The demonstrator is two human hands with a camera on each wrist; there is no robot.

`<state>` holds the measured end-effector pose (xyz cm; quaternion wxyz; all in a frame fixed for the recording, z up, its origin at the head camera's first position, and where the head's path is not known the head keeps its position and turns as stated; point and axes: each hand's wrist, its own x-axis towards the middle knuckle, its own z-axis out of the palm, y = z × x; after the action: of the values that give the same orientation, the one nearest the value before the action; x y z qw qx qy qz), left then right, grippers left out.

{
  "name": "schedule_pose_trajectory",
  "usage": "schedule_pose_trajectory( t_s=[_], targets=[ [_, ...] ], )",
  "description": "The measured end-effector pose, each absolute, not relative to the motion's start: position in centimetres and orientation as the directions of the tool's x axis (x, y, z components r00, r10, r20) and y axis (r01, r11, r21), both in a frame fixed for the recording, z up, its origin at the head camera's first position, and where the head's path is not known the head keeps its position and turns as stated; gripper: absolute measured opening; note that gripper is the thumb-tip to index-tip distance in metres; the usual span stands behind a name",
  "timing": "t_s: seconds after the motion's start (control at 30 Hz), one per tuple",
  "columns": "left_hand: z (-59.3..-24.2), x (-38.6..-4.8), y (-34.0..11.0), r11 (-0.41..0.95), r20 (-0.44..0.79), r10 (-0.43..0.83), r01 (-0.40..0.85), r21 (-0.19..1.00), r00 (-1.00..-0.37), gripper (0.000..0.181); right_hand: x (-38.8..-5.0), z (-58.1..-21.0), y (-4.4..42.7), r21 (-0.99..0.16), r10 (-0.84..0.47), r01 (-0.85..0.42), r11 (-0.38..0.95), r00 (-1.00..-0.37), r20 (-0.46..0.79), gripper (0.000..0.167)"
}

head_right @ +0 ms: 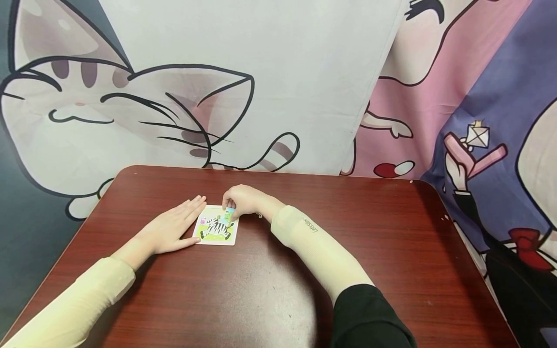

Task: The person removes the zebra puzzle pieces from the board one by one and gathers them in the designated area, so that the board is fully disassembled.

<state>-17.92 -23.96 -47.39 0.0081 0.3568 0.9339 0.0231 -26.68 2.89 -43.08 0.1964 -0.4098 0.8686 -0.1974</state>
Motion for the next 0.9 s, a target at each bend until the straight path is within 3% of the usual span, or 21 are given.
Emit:
schedule_pose_trajectory(
  t_s=[0.57,0.9],
  targets=[
    [-47.5,-18.0,-24.0,0.743,0.005,0.667,0.667,0.054,-0.745,0.096,-27.4,-42.6,3.9,-0.691,-0.8,-0.53,0.492,-0.589,-0.118,0.013],
    [-47.3,-17.9,-23.9,0.741,0.006,0.671,0.67,0.053,-0.742,0.095,-27.8,-40.2,6.2,-0.735,-0.752,-0.46,0.499,-0.651,-0.103,0.009]
  ],
)
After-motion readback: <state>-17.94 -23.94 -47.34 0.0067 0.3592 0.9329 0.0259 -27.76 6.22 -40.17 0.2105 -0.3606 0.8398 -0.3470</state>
